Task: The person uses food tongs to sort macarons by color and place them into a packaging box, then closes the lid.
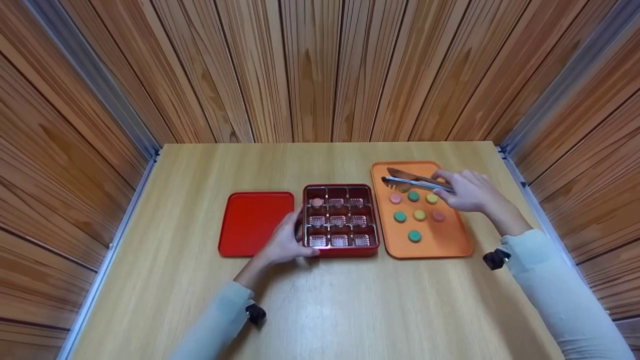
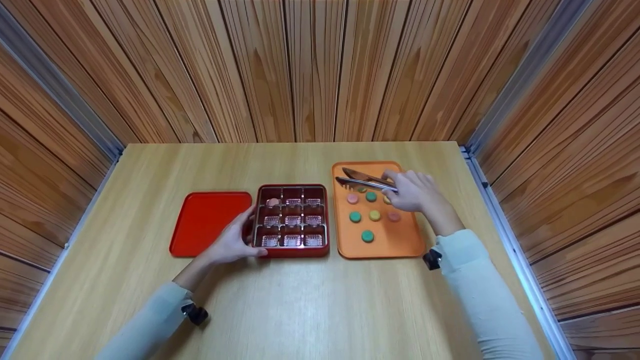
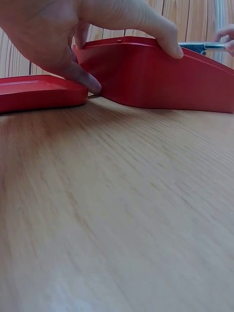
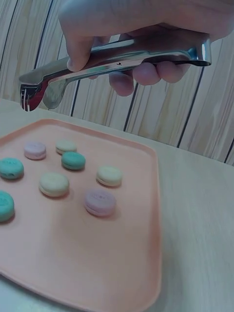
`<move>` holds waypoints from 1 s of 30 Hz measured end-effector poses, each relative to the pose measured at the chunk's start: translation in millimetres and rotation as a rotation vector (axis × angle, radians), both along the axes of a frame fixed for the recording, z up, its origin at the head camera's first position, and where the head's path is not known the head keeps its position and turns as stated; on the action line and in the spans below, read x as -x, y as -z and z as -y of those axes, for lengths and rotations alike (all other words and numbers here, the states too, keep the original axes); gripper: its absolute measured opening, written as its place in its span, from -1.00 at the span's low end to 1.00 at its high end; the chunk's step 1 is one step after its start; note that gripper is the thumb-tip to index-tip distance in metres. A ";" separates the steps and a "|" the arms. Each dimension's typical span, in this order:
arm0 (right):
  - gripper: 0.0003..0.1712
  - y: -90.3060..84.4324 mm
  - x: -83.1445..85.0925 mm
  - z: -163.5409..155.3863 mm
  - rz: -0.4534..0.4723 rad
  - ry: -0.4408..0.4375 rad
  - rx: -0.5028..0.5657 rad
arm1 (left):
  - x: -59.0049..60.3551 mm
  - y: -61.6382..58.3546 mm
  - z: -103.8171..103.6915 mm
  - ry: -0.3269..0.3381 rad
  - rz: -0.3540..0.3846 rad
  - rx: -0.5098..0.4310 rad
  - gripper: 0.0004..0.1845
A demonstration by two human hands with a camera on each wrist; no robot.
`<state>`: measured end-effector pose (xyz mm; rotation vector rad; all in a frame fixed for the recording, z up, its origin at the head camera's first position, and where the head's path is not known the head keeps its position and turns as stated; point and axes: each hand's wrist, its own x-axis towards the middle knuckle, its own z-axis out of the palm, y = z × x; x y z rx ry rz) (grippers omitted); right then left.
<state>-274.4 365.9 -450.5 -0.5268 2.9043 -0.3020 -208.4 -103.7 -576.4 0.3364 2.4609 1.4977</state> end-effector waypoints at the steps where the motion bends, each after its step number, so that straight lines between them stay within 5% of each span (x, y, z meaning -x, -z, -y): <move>1: -0.48 0.4 -0.3 -1.4 0.008 0.003 -0.004 | 0.3 0.0 -0.2 -0.002 -0.002 0.002 0.39; 30: -0.51 29.9 -1.9 -3.9 0.079 0.042 -0.021 | 0.4 0.3 0.7 0.010 -0.024 -0.018 0.41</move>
